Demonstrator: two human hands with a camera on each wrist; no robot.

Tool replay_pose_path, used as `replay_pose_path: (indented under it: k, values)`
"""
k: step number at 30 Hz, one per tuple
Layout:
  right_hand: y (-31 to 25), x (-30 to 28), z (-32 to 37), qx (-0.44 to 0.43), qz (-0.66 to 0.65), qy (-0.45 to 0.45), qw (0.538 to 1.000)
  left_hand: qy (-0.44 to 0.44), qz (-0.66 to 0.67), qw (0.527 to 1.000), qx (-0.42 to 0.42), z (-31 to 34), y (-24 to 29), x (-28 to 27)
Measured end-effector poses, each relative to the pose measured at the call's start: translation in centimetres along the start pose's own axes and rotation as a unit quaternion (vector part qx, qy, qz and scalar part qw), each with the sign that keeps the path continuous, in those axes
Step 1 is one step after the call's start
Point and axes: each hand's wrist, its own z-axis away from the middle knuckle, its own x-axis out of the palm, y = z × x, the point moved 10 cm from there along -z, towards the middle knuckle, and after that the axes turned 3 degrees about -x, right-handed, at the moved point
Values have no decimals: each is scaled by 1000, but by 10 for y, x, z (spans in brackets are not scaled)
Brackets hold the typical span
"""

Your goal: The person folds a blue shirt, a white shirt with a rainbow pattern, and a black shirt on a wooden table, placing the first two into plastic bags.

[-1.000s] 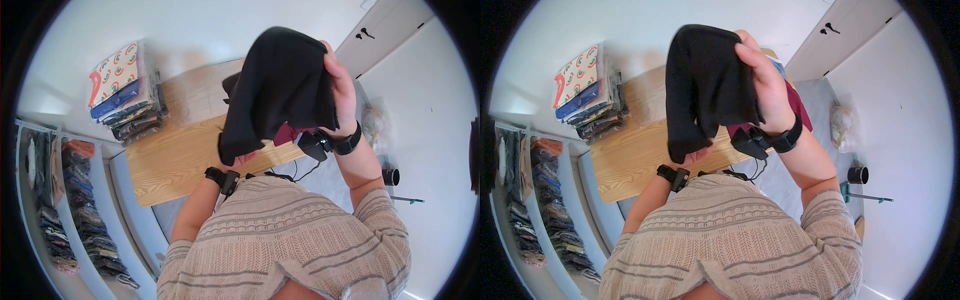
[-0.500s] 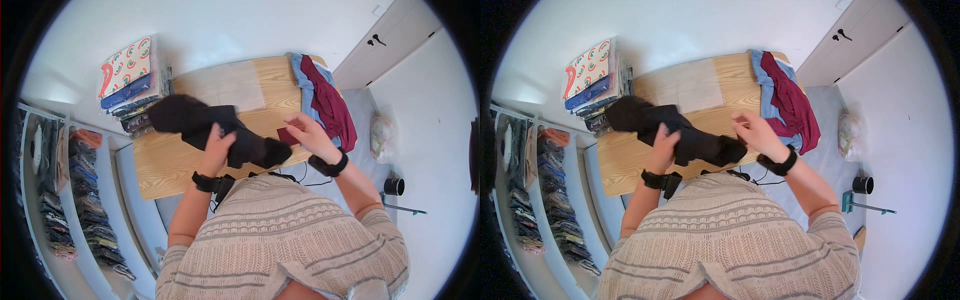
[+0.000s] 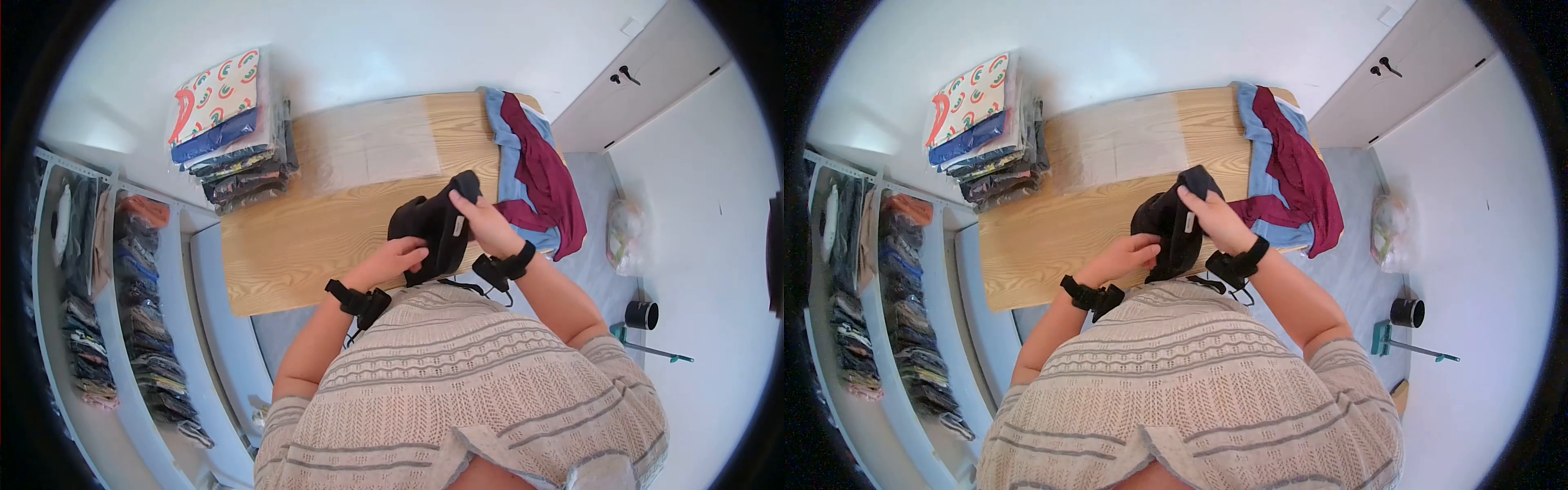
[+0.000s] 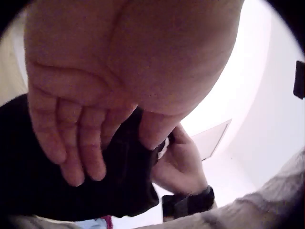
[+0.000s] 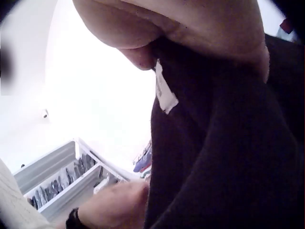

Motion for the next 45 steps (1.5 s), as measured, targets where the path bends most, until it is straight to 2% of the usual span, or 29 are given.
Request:
replay_pose_path:
  k: [2,3,5,6,8,9,10,11,12,14,15,17,18,21,23,24,27,29,30,32,33,34,36,38,40,42,43,45]
  values:
    - [-1,-8,-11,-42,-117,-56,991,6,-184,980,-72,6,-16,-6]
    - [-19,-4,-3,-53,-147,-80,984,6,-183,980,-71,7,-21,-10]
    - [-29,-16,-1,-60,-168,-79,981,71,-258,950,-158,9,-51,-36]
    - [-36,-21,0,-66,-191,-78,976,71,-258,951,-157,9,-55,-42]
    - [-47,-26,7,-71,-195,-71,976,144,-265,943,-141,10,-55,-64]
    - [-55,-27,8,-102,-194,-78,973,144,-265,943,-141,7,-57,-63]
    - [-64,-29,10,-132,-194,-85,968,235,-230,944,-17,8,-32,-72]
    - [-67,-26,13,-131,-195,-104,966,321,-189,922,107,19,-10,-81]
    - [-68,-25,15,-131,-195,-103,967,320,-188,922,108,17,-6,-81]
    - [-72,-17,22,-134,-190,-122,965,337,-220,891,210,21,24,-79]
    - [-73,-14,25,-135,-188,-121,965,336,-219,891,211,19,28,-78]
    - [-76,-7,31,-144,-182,-137,963,261,-218,912,230,10,35,-64]
    - [-75,-8,31,-144,-181,-136,963,261,-217,912,231,8,33,-65]
    - [-72,-16,27,-148,-179,-135,963,206,-213,933,206,-3,16,-65]
    - [-73,-43,21,-162,-205,-77,962,230,26,969,91,0,-22,-96]
    - [-75,-58,20,-161,-213,-36,963,268,18,958,97,15,-13,-111]
    - [-79,-91,24,-183,-234,-1,955,365,39,922,123,68,5,-162]
    - [-80,-102,29,-198,-213,11,957,357,7,926,119,95,11,-182]
    - [-72,-110,26,-196,-216,12,957,348,-24,930,119,105,15,-185]
    - [-32,-115,12,-112,-167,-26,979,325,-6,941,92,119,12,-180]
    - [-9,-123,5,-77,-142,0,987,302,14,951,68,119,5,-175]
    - [15,-130,-5,-82,-100,-1,992,300,14,952,62,118,-1,-173]
    - [55,-121,-14,-48,-95,-25,994,303,-60,950,-52,112,-38,-171]
    - [119,-133,-29,31,-75,-23,996,307,-88,947,-37,102,-65,-169]
    - [150,-125,-34,65,-57,1,996,298,-36,952,-63,94,-93,-162]
    - [184,-124,-39,127,45,38,990,303,-32,951,-62,90,-105,-157]
    - [195,-118,-42,131,43,38,990,300,-23,952,-61,89,-108,-155]
    - [190,-110,-53,14,151,24,988,297,-15,953,-62,87,-116,-156]
